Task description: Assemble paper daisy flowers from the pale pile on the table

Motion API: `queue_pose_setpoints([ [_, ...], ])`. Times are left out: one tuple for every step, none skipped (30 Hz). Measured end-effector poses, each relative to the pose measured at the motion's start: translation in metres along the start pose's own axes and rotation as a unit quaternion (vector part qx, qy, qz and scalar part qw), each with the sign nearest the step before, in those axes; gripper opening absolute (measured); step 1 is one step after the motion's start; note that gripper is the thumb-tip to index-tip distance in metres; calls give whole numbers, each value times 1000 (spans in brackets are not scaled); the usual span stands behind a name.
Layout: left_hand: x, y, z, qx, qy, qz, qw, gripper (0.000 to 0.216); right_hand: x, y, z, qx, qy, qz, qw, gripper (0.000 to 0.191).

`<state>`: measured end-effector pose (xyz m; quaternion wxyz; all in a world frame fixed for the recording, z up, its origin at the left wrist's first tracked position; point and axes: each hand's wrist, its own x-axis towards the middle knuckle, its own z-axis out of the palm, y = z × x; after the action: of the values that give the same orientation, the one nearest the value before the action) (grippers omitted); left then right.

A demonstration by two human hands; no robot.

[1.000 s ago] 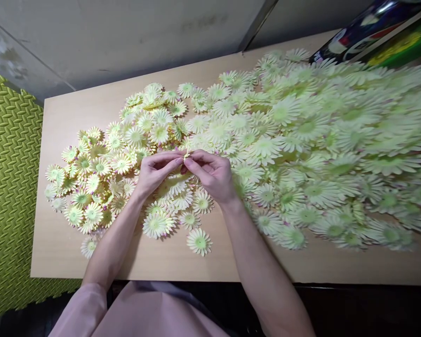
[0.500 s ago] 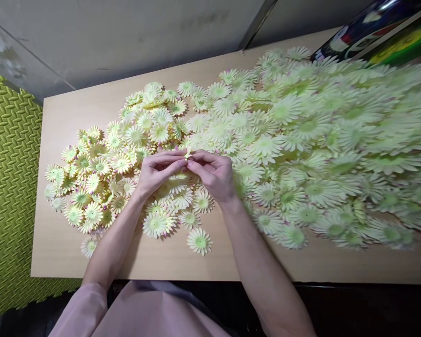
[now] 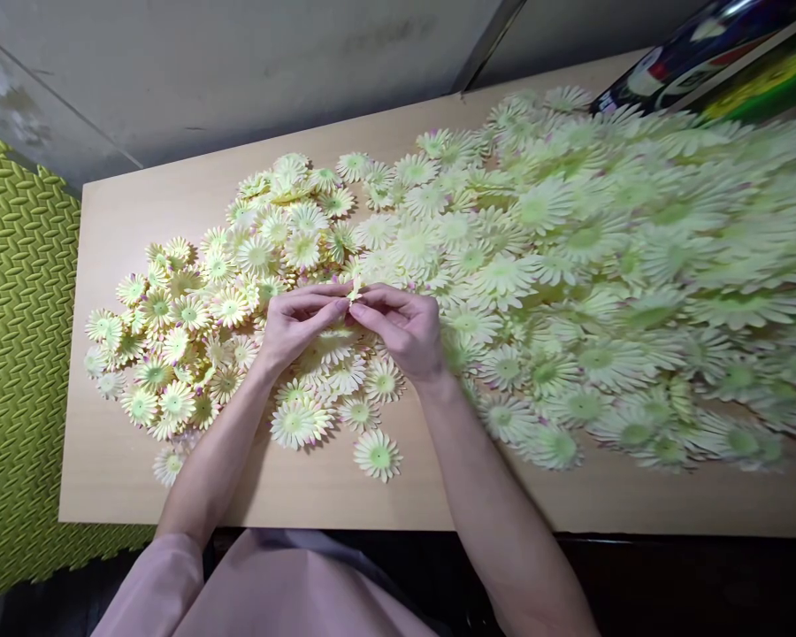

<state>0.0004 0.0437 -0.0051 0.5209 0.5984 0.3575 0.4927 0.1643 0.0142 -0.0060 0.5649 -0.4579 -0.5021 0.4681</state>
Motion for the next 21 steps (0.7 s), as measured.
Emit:
queue_pose_setpoints([
  [0,0,0,-1,0,1,1000,8,0,0,0,2,-2,-3,1000,5],
  [0,0,0,-2,1,2,1000,8,0,1,-1,4,-3,-6,1000,5],
  [0,-1,0,-2,1,3,1000,8,0,1,-1,5,-5,-8,1000,4],
  [1,-1,0,-2,1,4,1000,8,0,1,-1,4,-4,-8,1000,4],
  [1,-1,0,-1,1,3,1000,8,0,1,-1,2,-3,-5,1000,4],
  [1,-1,0,1,1,2,1000,8,0,1,-1,-1,-1,-2,1000,4],
  [1,-1,-1,2,1,2,1000,9,0,0,-1,-3,0,1,1000,3],
  [1,-1,-1,3,1,2,1000,9,0,0,-1,-6,2,3,1000,3],
  [0,-2,-1,3,1,2,1000,9,0,0,-1,-7,4,5,1000,3],
  [0,-2,-1,3,0,2,1000,9,0,0,-1,-8,4,6,1000,4],
  [0,-2,-1,3,-1,4,1000,9,0,0,-1,-9,5,7,1000,4],
  [0,-3,-1,3,-2,6,1000,9,0,0,-1,-7,4,11,1000,5],
  [0,-3,-1,4,-3,9,1000,9,0,1,-1,-3,2,16,1000,6],
  [1,-4,-1,7,-2,16,1000,8,0,2,-1,4,-2,21,1000,6],
  [1,-5,-1,12,-2,24,1000,8,0,3,-1,12,-5,27,1000,6],
  [1,-6,-1,17,0,33,999,8,1,3,-1,20,-8,32,999,6],
  [1,-6,0,21,1,43,999,8,1,4,-1,26,-10,34,999,5],
  [2,-7,0,26,3,52,998,8,1,5,-1,30,-12,34,999,4],
  [2,-7,0,29,4,60,998,8,1,5,-1,31,-12,31,999,3],
  [2,-8,0,32,4,65,997,8,1,5,-1,29,-12,25,999,2],
  [2,-8,1,35,3,69,997,8,1,4,-1,26,-11,19,999,3],
])
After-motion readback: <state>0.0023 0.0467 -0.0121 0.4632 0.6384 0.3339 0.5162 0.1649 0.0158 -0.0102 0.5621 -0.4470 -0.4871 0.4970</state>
